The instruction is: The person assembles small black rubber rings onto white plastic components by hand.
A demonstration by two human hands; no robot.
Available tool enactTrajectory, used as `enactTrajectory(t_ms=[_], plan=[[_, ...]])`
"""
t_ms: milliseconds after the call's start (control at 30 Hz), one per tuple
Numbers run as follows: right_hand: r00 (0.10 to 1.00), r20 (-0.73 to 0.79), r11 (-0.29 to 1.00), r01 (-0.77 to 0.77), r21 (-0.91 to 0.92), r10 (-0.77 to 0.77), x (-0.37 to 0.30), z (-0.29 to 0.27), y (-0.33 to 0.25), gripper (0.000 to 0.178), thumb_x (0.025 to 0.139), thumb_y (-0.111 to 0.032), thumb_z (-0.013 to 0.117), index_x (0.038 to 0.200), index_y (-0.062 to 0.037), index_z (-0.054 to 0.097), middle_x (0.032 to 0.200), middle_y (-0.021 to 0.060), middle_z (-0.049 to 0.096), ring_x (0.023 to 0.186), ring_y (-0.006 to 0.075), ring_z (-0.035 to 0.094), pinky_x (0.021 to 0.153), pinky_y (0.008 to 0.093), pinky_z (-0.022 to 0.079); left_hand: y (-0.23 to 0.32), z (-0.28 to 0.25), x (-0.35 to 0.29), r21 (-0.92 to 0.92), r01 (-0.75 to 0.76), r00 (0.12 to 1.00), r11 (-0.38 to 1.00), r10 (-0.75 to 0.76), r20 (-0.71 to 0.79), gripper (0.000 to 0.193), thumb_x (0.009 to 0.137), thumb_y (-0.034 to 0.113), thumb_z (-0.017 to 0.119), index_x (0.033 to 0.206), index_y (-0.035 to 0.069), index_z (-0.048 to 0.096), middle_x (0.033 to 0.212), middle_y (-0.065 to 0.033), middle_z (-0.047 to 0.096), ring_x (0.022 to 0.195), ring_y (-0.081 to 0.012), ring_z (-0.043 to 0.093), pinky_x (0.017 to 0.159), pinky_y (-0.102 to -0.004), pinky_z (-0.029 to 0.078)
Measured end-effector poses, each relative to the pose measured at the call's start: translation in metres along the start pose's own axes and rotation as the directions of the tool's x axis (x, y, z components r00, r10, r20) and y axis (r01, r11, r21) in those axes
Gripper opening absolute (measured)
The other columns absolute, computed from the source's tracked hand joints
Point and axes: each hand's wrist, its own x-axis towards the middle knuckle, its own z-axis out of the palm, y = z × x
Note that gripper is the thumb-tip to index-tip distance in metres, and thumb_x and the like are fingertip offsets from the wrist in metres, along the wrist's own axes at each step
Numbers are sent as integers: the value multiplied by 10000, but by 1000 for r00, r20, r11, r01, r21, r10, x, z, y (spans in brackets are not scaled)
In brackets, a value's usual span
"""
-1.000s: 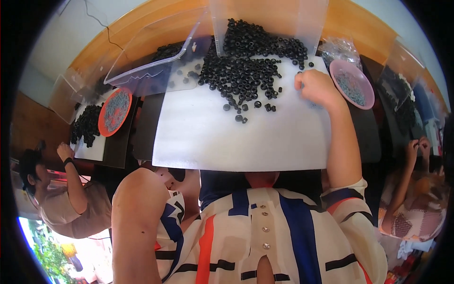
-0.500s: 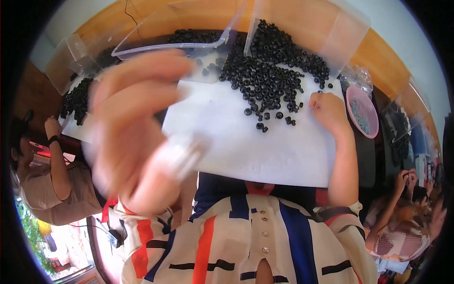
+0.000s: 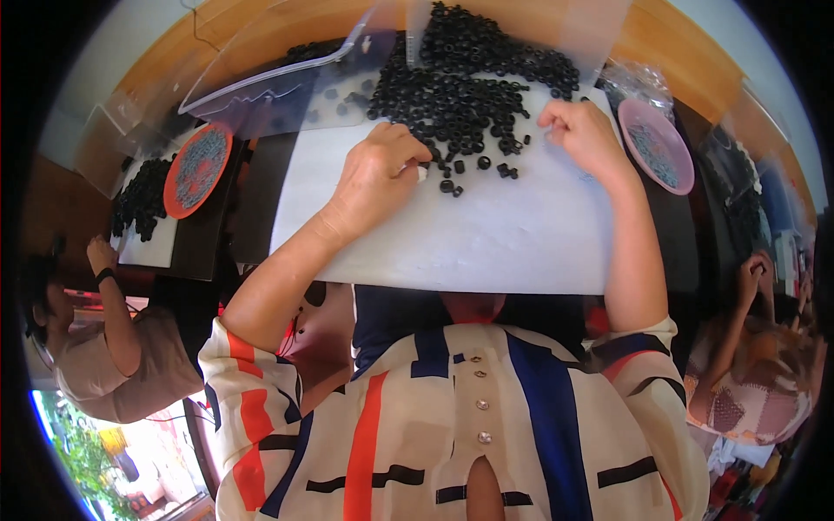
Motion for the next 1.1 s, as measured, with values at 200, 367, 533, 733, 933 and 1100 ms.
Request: enactTrajectory(t_ms=[200, 367, 533, 733, 933, 1100], plan=[[998, -53, 1000, 23, 12, -22, -1, -7, 5, 154, 742, -62, 642, 890, -25, 657, 650, 99, 598, 634, 214, 590, 615, 344, 441, -10, 10, 2, 185, -8, 1000, 983, 3, 25, 165, 714, -52, 578, 834, 18, 668, 845, -109, 607, 866, -307, 570, 729, -410, 494], [999, -5, 985, 38, -170, -39, 6, 9, 8, 128, 752, -91, 650, 872, -64, 685, 781, 94, 677, 766, 271, 655, 676, 391, 488, -12, 16, 5, 225, -19, 999, 974, 11, 37, 166, 718, -43, 591, 860, 19, 651, 858, -105, 602, 871, -307, 571, 730, -413, 497], [999, 35, 919, -15, -395, 32, 8, 17, 4, 95, 765, -98, 641, 841, -100, 698, 882, 83, 681, 848, 289, 661, 723, 437, 505, -9, 18, 3, 292, -53, 999, 955, 50, 20, 190, 736, -64, 557, 900, 0, 630, 831, -131, 574, 845, -317, 566, 709, -416, 476], [1000, -25, 879, -15, -476, 4, 3, 22, -7, 83, 778, -63, 619, 833, -57, 680, 938, 124, 662, 892, 321, 650, 757, 451, 501, -10, 16, 3, 311, -5, 998, 950, -14, 59, 178, 748, -35, 574, 902, 23, 642, 912, -115, 601, 910, -315, 569, 761, -420, 496], [998, -53, 890, -9, -456, -17, 3, 26, -10, 114, 792, -46, 601, 885, -39, 666, 975, 116, 648, 1013, 314, 607, 866, 465, 448, -7, 17, -2, 231, 104, 994, 967, -106, -3, 195, 748, -31, 560, 908, 33, 651, 894, -105, 604, 915, -312, 572, 771, -413, 497], [998, -52, 886, -2, -464, -26, 3, 28, -13, 98, 791, -38, 596, 863, -60, 658, 973, 108, 646, 1005, 297, 593, 849, 440, 420, 0, 18, -6, 212, 88, 996, 973, -88, -8, 191, 742, -20, 569, 903, 37, 654, 879, -102, 611, 898, -305, 575, 756, -411, 498]])
